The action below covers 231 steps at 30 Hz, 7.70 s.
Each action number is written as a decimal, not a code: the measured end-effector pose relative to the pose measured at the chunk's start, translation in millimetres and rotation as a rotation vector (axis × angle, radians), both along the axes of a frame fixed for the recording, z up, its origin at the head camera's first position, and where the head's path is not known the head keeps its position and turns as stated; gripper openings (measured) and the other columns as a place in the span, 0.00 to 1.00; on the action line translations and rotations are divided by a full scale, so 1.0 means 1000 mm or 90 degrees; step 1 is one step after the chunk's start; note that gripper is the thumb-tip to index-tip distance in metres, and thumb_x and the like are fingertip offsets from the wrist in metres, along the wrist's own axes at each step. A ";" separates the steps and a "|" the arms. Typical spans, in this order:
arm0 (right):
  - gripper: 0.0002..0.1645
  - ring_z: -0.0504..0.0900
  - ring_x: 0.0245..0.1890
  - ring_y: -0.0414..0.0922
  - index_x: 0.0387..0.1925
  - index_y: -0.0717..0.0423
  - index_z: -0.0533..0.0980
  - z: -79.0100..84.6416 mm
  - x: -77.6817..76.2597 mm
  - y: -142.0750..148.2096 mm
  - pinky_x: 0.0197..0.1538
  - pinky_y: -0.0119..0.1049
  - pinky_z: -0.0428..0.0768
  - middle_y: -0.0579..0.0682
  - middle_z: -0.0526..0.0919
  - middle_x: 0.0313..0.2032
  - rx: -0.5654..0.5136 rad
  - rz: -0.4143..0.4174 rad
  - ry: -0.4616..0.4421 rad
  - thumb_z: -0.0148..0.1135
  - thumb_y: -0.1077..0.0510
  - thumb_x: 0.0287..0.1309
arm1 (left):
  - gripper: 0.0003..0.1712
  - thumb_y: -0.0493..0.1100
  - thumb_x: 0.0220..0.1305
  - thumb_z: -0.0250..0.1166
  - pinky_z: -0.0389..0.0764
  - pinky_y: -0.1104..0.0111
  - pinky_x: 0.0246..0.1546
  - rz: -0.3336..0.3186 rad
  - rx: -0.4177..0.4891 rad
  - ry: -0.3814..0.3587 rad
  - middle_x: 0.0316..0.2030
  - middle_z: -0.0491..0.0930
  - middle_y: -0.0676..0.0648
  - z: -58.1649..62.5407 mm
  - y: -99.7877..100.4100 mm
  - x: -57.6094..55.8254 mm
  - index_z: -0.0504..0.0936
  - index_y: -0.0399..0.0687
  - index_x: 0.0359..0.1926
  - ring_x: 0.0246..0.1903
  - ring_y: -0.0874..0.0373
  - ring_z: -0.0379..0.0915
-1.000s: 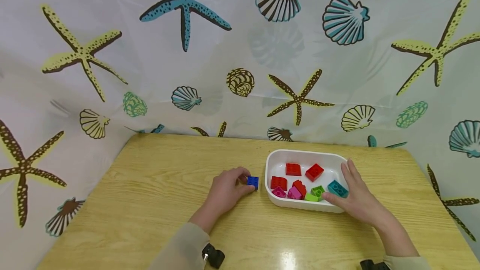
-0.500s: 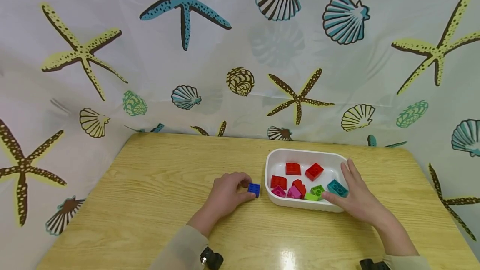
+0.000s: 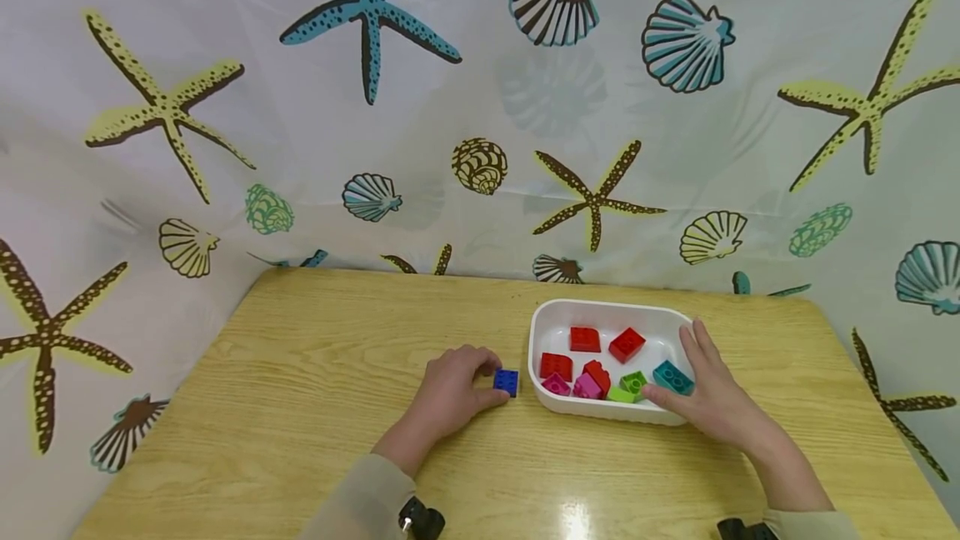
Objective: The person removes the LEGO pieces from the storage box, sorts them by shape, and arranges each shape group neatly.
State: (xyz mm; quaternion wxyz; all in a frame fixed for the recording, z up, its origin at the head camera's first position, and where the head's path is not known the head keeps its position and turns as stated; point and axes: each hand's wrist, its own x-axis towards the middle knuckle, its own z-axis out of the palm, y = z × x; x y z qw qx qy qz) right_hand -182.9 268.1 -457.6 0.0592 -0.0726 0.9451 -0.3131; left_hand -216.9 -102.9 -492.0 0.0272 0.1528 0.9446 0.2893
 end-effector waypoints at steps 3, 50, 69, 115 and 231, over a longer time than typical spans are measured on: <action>0.70 0.41 0.73 0.74 0.79 0.61 0.36 0.000 0.001 -0.001 0.64 0.74 0.55 0.64 0.27 0.78 -0.008 -0.001 -0.004 0.67 0.32 0.57 | 0.27 0.56 0.58 0.75 0.70 0.49 0.56 0.003 0.020 -0.016 0.46 0.81 0.53 0.004 -0.001 0.001 0.81 0.54 0.56 0.47 0.55 0.73; 0.73 0.39 0.74 0.74 0.80 0.56 0.36 0.000 -0.002 0.009 0.64 0.75 0.54 0.61 0.24 0.78 -0.029 0.018 -0.022 0.72 0.34 0.53 | 0.29 0.56 0.53 0.79 0.44 0.34 0.70 -0.157 -0.174 -0.019 0.79 0.46 0.48 0.057 0.086 -0.037 0.85 0.67 0.58 0.78 0.42 0.34; 0.72 0.39 0.74 0.74 0.80 0.59 0.38 0.000 -0.002 0.010 0.65 0.74 0.55 0.63 0.27 0.78 -0.029 0.017 -0.008 0.73 0.34 0.53 | 0.42 0.57 0.52 0.79 0.41 0.37 0.71 -0.134 -0.163 -0.015 0.80 0.39 0.49 0.044 0.096 -0.048 0.75 0.71 0.68 0.78 0.44 0.29; 0.71 0.41 0.73 0.74 0.80 0.57 0.38 0.000 -0.002 0.008 0.65 0.74 0.55 0.62 0.27 0.78 -0.041 0.009 -0.016 0.73 0.36 0.53 | 0.33 0.57 0.51 0.79 0.38 0.34 0.70 -0.183 -0.211 0.017 0.80 0.38 0.48 0.047 0.101 -0.049 0.81 0.70 0.60 0.78 0.44 0.25; 0.71 0.40 0.74 0.74 0.81 0.54 0.38 0.000 0.001 0.007 0.63 0.76 0.57 0.60 0.26 0.78 -0.042 0.016 -0.018 0.72 0.34 0.53 | 0.18 0.49 0.61 0.74 0.45 0.45 0.73 -0.135 -0.037 0.123 0.45 0.81 0.56 0.044 0.099 -0.045 0.76 0.59 0.49 0.52 0.59 0.72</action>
